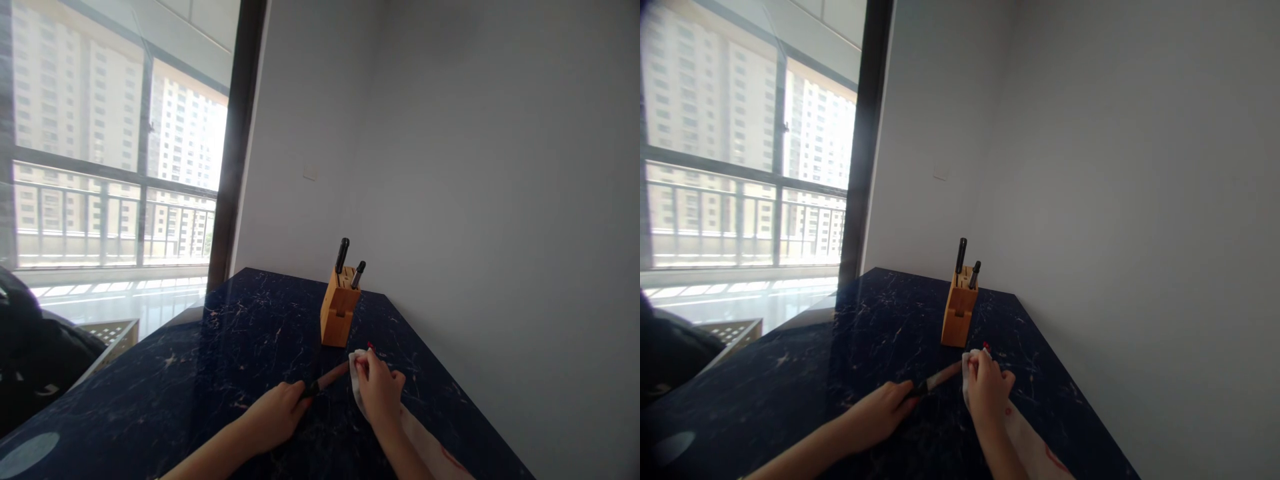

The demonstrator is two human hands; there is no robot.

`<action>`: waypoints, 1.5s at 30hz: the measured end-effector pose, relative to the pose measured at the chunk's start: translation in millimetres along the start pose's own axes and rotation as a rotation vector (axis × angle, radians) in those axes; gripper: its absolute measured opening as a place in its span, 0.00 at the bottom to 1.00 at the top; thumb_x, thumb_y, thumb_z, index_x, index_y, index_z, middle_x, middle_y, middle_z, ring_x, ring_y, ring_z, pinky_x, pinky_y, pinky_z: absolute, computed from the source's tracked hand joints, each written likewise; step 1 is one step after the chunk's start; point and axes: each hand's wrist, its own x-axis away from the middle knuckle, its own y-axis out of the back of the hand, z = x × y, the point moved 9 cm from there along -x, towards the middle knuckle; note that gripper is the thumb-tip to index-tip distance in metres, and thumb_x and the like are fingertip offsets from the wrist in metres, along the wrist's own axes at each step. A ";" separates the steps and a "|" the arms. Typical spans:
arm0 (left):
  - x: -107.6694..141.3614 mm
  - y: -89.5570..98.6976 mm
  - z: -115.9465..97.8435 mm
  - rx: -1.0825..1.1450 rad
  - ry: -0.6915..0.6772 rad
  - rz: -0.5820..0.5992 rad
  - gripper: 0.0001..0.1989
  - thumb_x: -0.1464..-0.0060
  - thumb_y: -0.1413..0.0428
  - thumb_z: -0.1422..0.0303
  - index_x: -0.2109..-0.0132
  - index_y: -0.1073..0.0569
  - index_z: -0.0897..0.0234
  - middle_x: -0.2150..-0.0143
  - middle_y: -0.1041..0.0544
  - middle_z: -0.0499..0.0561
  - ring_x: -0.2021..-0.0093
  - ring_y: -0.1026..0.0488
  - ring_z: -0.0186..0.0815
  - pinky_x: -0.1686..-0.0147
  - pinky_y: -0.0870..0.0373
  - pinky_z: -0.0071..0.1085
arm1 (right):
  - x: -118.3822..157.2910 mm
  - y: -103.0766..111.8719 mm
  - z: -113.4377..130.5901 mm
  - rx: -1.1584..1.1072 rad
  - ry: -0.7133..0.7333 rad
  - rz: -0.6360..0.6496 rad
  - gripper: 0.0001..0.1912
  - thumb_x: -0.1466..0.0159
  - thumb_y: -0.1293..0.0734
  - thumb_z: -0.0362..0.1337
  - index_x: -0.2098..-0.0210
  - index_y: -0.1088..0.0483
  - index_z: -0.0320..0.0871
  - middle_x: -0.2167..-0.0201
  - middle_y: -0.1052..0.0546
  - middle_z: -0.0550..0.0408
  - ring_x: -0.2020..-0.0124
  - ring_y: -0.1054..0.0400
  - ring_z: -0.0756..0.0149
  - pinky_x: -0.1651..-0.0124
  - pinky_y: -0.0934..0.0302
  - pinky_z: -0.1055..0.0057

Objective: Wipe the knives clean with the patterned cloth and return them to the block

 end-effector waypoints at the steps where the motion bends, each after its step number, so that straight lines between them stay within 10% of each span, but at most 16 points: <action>1: -0.1 1.0 0.2 0.011 0.004 -0.005 0.16 0.41 0.62 0.60 0.64 0.34 0.61 0.69 0.27 0.51 0.70 0.29 0.35 0.74 0.41 0.26 | -0.6 -0.3 -1.8 -0.003 -0.006 0.003 0.07 0.40 0.44 0.34 0.68 0.34 0.46 0.69 0.26 0.59 0.65 0.34 0.65 0.61 0.58 0.66; 16: -1.5 -3.2 -0.7 -0.052 0.019 0.000 0.16 0.41 0.62 0.61 0.64 0.33 0.62 0.69 0.26 0.52 0.70 0.28 0.37 0.74 0.40 0.28 | 23.6 0.1 54.8 -0.158 0.206 0.037 0.08 0.39 0.44 0.33 0.71 0.36 0.46 0.70 0.27 0.60 0.67 0.34 0.70 0.60 0.55 0.69; 45: -2.8 -5.0 3.6 -0.048 0.071 -0.017 0.15 0.41 0.62 0.61 0.62 0.34 0.62 0.67 0.25 0.52 0.67 0.27 0.38 0.70 0.37 0.28 | 27.0 -2.2 57.1 -0.216 0.178 0.040 0.07 0.39 0.43 0.34 0.69 0.33 0.48 0.69 0.25 0.61 0.67 0.32 0.69 0.57 0.54 0.66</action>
